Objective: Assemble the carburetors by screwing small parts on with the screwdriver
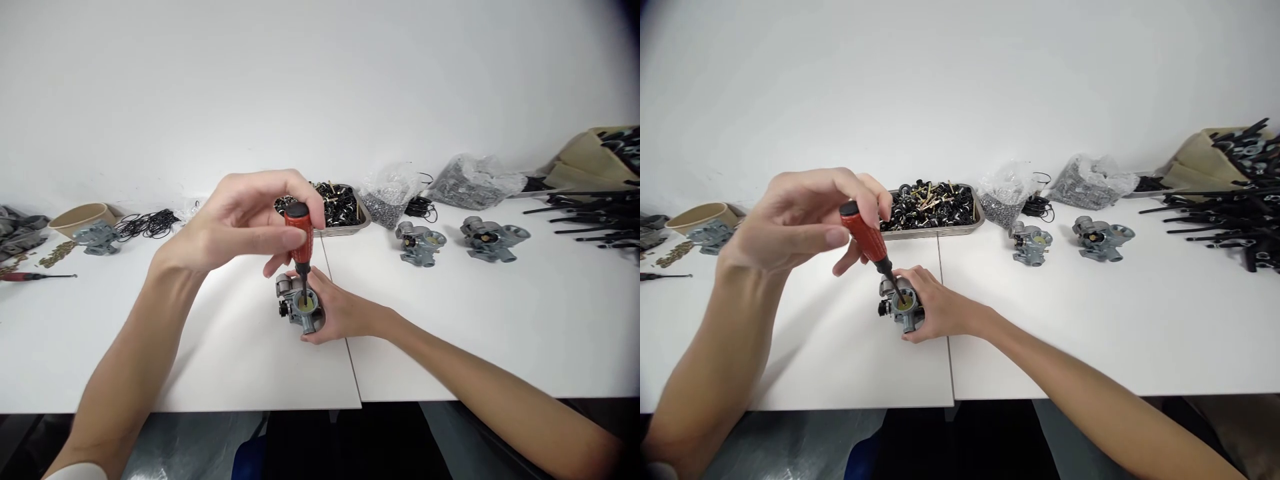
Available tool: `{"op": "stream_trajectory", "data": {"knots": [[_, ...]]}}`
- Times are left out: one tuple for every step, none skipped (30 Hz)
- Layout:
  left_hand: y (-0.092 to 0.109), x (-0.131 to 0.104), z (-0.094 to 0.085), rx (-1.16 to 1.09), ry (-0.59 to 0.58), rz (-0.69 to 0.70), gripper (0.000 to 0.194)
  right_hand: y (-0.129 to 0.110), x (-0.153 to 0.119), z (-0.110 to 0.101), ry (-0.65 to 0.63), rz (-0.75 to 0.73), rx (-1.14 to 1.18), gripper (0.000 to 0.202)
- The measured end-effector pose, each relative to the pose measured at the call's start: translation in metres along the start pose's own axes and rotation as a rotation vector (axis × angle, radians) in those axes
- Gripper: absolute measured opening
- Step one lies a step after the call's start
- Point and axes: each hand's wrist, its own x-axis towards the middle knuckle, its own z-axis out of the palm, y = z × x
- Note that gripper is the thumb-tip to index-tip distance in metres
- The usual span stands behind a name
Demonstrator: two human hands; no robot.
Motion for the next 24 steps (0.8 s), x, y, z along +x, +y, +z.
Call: {"op": "stream_trajectory", "data": {"knots": [[-0.0010, 0.0008, 0.0015, 0.012, 0.022, 0.012, 0.017, 0.0000, -0.0001, -0.0001, 0.000, 0.001, -0.003, 0.100], [-0.0027, 0.0019, 0.0030, 0.022, 0.050, 0.033, 0.016, -0.0002, -0.0002, -0.0002, 0.000, 0.001, -0.006, 0.101], [-0.0048, 0.0031, 0.0043, 0.028, 0.080, 0.060, 0.016, -0.0003, -0.0002, -0.0004, -0.002, 0.002, -0.010, 0.101], [-0.0069, 0.0042, 0.0053, 0.034, 0.109, 0.087, 0.016, -0.0006, -0.0003, -0.0007, -0.003, 0.002, -0.014, 0.101], [-0.0087, 0.0049, 0.0059, 0.041, 0.134, 0.110, 0.018, -0.0008, -0.0004, -0.0009, -0.004, 0.002, -0.016, 0.102], [-0.0100, 0.0052, 0.0060, 0.048, 0.149, 0.123, 0.021, -0.0010, -0.0004, -0.0011, -0.006, 0.001, -0.016, 0.102], [-0.0105, 0.0050, 0.0057, 0.055, 0.153, 0.127, 0.025, -0.0011, -0.0005, -0.0013, -0.007, 0.001, -0.014, 0.102], [-0.0104, 0.0044, 0.0050, 0.059, 0.145, 0.121, 0.029, -0.0011, -0.0005, -0.0014, -0.006, 0.001, -0.008, 0.102], [-0.0096, 0.0035, 0.0042, 0.060, 0.127, 0.107, 0.031, -0.0010, -0.0005, -0.0014, -0.005, 0.000, -0.001, 0.101], [-0.0084, 0.0026, 0.0033, 0.057, 0.105, 0.093, 0.032, -0.0008, -0.0005, -0.0014, -0.004, 0.000, 0.005, 0.101], [-0.0070, 0.0018, 0.0025, 0.050, 0.084, 0.084, 0.031, -0.0006, -0.0004, -0.0013, -0.005, 0.000, 0.010, 0.102], [-0.0057, 0.0011, 0.0018, 0.042, 0.067, 0.077, 0.028, -0.0004, -0.0003, -0.0012, -0.006, -0.001, 0.012, 0.102], [-0.0045, 0.0008, 0.0014, 0.033, 0.055, 0.072, 0.025, -0.0001, -0.0002, -0.0011, -0.007, -0.002, 0.014, 0.104], [-0.0036, 0.0007, 0.0014, 0.024, 0.046, 0.066, 0.022, 0.0001, -0.0001, -0.0010, -0.008, -0.003, 0.015, 0.105], [-0.0032, 0.0009, 0.0016, 0.015, 0.037, 0.058, 0.019, 0.0003, 0.0000, -0.0009, -0.011, -0.001, 0.014, 0.105], [-0.0032, 0.0013, 0.0021, 0.010, 0.030, 0.050, 0.018, 0.0005, 0.0001, -0.0008, -0.012, 0.001, 0.014, 0.105], [-0.0037, 0.0017, 0.0029, 0.012, 0.026, 0.045, 0.017, 0.0006, 0.0002, -0.0008, -0.010, 0.000, 0.011, 0.103], [-0.0046, 0.0023, 0.0039, 0.019, 0.030, 0.047, 0.016, 0.0006, 0.0003, -0.0008, -0.009, -0.004, 0.006, 0.103], [-0.0059, 0.0028, 0.0048, 0.028, 0.043, 0.059, 0.016, 0.0006, 0.0003, -0.0008, -0.008, -0.008, -0.001, 0.102], [-0.0073, 0.0033, 0.0056, 0.035, 0.064, 0.077, 0.016, 0.0005, 0.0004, -0.0008, -0.006, -0.010, -0.007, 0.102], [-0.0086, 0.0037, 0.0061, 0.040, 0.088, 0.097, 0.017, 0.0002, 0.0004, -0.0009, -0.006, -0.008, -0.011, 0.102], [-0.0097, 0.0039, 0.0063, 0.040, 0.108, 0.116, 0.018, -0.0001, 0.0004, -0.0010, -0.009, -0.001, -0.012, 0.101], [-0.0104, 0.0039, 0.0060, 0.037, 0.119, 0.128, 0.020, -0.0004, 0.0004, -0.0011, -0.012, 0.009, -0.009, 0.101], [-0.0105, 0.0036, 0.0053, 0.033, 0.120, 0.132, 0.023, -0.0007, 0.0004, -0.0012, -0.015, 0.018, -0.004, 0.099]]}}
